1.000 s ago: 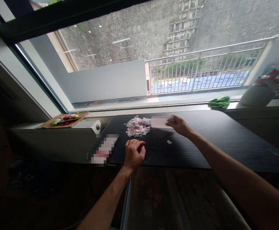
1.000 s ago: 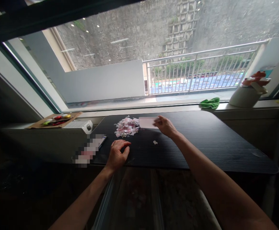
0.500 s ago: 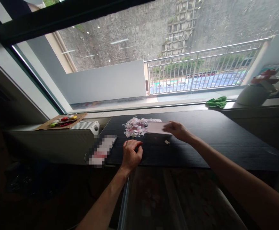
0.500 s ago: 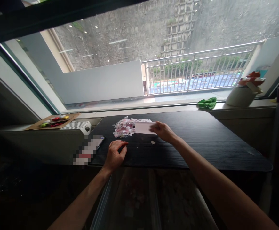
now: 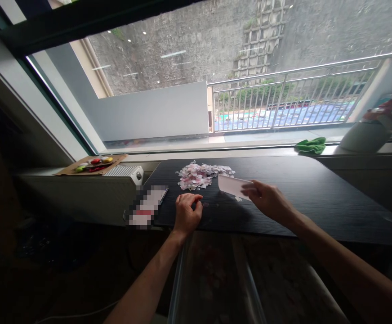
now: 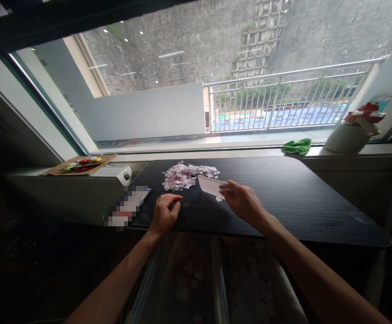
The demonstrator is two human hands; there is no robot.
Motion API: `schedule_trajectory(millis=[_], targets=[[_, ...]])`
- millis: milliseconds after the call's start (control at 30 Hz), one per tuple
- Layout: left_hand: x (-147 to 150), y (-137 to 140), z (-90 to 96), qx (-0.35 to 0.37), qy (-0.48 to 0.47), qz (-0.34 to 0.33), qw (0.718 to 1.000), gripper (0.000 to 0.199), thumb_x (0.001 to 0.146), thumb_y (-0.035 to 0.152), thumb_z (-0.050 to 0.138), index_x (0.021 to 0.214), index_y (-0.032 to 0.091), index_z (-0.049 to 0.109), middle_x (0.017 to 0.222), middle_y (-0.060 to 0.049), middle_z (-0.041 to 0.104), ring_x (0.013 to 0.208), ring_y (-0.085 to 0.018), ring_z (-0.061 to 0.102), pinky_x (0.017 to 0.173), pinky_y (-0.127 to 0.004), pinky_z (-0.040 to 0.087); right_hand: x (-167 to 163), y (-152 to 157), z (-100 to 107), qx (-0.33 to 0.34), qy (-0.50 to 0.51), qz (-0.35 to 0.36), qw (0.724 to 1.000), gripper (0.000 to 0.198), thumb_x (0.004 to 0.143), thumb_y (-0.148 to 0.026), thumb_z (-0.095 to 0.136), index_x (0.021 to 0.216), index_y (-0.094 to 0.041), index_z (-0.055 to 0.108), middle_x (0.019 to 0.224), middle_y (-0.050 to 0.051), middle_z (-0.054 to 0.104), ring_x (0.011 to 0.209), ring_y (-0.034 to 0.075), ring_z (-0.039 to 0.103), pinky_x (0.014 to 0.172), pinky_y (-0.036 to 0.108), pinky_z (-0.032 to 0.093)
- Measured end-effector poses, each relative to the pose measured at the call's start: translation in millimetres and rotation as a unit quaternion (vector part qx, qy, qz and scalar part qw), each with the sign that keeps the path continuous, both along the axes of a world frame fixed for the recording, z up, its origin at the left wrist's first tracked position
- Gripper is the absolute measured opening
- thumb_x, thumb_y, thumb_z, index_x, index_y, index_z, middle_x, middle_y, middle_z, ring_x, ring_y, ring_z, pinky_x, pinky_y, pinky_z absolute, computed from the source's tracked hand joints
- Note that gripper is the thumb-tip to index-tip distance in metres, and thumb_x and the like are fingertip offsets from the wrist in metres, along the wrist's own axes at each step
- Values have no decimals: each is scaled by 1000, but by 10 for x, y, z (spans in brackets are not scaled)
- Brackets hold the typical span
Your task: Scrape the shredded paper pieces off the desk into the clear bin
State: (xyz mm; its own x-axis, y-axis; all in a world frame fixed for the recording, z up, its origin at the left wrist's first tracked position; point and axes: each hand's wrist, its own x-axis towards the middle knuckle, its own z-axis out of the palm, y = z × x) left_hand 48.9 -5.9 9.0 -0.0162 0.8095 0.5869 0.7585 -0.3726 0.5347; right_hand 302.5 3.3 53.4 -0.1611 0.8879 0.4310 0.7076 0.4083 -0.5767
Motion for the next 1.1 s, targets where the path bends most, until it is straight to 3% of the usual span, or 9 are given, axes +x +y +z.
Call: schedule_trajectory(millis=[167, 367, 533, 700, 933, 1100], targets=[[-6, 6, -7, -1, 2, 2, 1000, 20, 77, 14, 52, 82, 21, 69, 88, -3, 73, 93, -22, 63, 95, -42, 44, -8, -215, -84, -8, 30, 51, 998, 22, 85, -30, 52, 96, -21, 69, 81, 4, 78, 65, 18, 70, 58, 26, 51], [-10, 7, -10, 3, 4, 7, 1000, 19, 77, 15, 52, 82, 21, 69, 87, -4, 73, 92, -22, 64, 94, -43, 45, -17, -193, -127, 47, -8, -19, 999, 23, 85, -30, 50, 98, -24, 68, 80, 4, 77, 65, 21, 70, 60, 28, 50], [-4, 14, -22, 3, 5, 6, 1000, 20, 77, 14, 51, 83, 20, 69, 88, -4, 73, 93, -22, 63, 95, -44, 44, -106, -299, -119, 40, -21, 31, 998, 21, 85, -28, 50, 95, -25, 69, 71, 2, 74, 58, 18, 67, 57, 25, 48], [-9, 17, -21, 0, 0, 8, 1000, 20, 78, 16, 51, 83, 20, 69, 87, -5, 73, 93, -23, 63, 95, -45, 44, -185, -196, -72, 63, -40, 6, 997, 24, 86, -25, 47, 97, -24, 68, 77, 5, 75, 65, 20, 68, 60, 27, 48], [-10, 13, -13, -3, -8, 8, 1000, 21, 77, 15, 51, 83, 20, 69, 90, -4, 74, 94, -23, 63, 94, -43, 45, -261, -384, -215, 52, -16, 68, 996, 21, 89, -27, 46, 95, -25, 66, 81, 3, 75, 64, 18, 68, 60, 25, 49], [-9, 12, -9, -7, -8, 12, 1000, 21, 77, 15, 51, 83, 20, 70, 89, -5, 74, 94, -23, 63, 95, -43, 45, -201, -424, -187, 54, -3, 31, 998, 21, 88, -29, 46, 96, -24, 66, 78, 3, 75, 63, 19, 68, 61, 27, 50]])
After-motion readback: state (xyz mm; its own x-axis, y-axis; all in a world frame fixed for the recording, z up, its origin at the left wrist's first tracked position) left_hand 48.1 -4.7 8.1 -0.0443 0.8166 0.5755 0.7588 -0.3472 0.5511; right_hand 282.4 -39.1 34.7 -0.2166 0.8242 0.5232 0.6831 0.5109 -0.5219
